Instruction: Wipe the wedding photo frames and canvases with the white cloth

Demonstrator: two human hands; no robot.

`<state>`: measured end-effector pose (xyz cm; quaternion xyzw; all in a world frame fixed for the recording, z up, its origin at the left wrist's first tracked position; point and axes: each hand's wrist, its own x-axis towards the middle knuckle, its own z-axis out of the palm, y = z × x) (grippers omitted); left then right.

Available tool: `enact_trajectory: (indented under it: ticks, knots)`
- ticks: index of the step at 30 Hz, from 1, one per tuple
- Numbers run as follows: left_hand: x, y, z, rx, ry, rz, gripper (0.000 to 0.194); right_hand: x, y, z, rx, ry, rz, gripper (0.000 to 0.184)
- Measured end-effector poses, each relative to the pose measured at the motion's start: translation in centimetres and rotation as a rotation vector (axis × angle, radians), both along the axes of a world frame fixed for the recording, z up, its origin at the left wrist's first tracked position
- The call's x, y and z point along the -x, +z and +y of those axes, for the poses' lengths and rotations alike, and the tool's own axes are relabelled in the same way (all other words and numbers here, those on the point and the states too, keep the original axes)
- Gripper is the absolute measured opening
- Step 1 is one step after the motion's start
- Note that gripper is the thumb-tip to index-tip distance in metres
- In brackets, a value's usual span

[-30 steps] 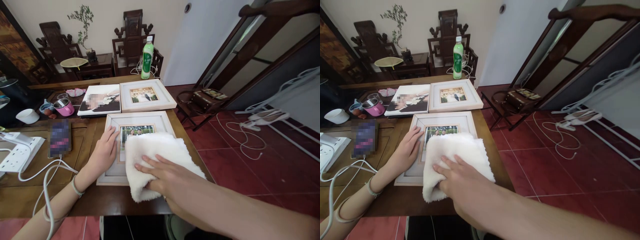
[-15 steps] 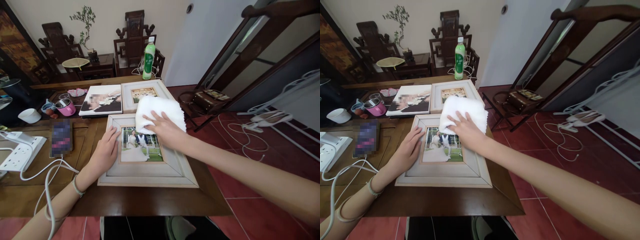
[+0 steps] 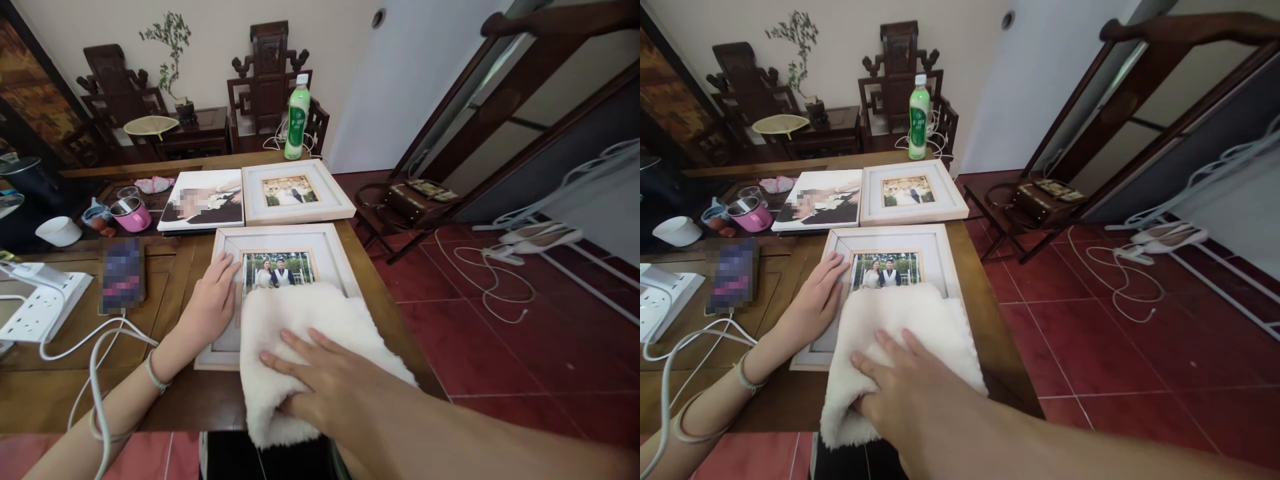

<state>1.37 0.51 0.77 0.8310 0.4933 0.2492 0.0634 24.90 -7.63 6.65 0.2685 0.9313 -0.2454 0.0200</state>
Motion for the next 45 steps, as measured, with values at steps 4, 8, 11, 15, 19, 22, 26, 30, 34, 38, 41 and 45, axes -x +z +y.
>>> enact_trajectory:
  ticks: [4,8,11,15,19,22,26,30,34,38,41,45]
  knots:
    - [0.1,-0.1,0.1,0.003,0.0,-0.005,0.04,-0.8,-0.3,3.1,-0.113,-0.06,-0.021,0.053]
    - [0.1,-0.2,0.1,-0.018,0.0,-0.007,0.04,-1.5,-0.9,8.6,-0.39,-0.184,-0.067,0.07]
    - [0.1,-0.2,0.1,-0.018,-0.002,-0.002,0.039,-1.3,-0.9,11.9,-0.542,-0.238,-0.078,0.076]
    - [0.1,-0.3,0.1,-0.018,-0.001,-0.001,0.039,0.4,-0.6,12.4,-0.516,-0.214,-0.196,0.067]
    - [0.1,-0.5,0.1,-0.034,0.002,-0.026,0.038,2.0,-0.2,8.8,-0.356,-0.175,-0.232,0.053]
    - [0.1,-0.5,0.0,-0.01,0.011,-0.026,0.039,2.6,0.5,5.0,-0.171,-0.109,-0.246,0.046]
    - [0.0,-0.2,-0.1,0.025,0.023,-0.031,0.039,2.4,1.8,1.2,0.063,0.008,-0.196,0.031]
    - [0.2,-0.4,-0.1,0.04,0.018,-0.047,0.041,1.0,1.4,1.0,0.073,0.008,-0.096,0.032]
    - [0.3,-0.4,-0.2,0.033,0.019,-0.075,0.044,-0.3,-0.6,4.9,-0.236,-0.142,-0.068,0.067]
    - [-0.1,0.4,-0.2,-0.005,0.028,-0.134,0.043,1.4,-1.3,10.5,-0.47,-0.273,-0.144,0.074]
    - [-0.4,1.0,-0.3,-0.041,0.054,-0.179,0.045,4.2,-0.9,12.6,-0.455,-0.262,-0.198,0.06]
    - [-0.3,1.2,-0.4,-0.044,0.05,-0.242,0.052,6.2,-0.2,10.2,-0.385,-0.167,-0.14,0.042]
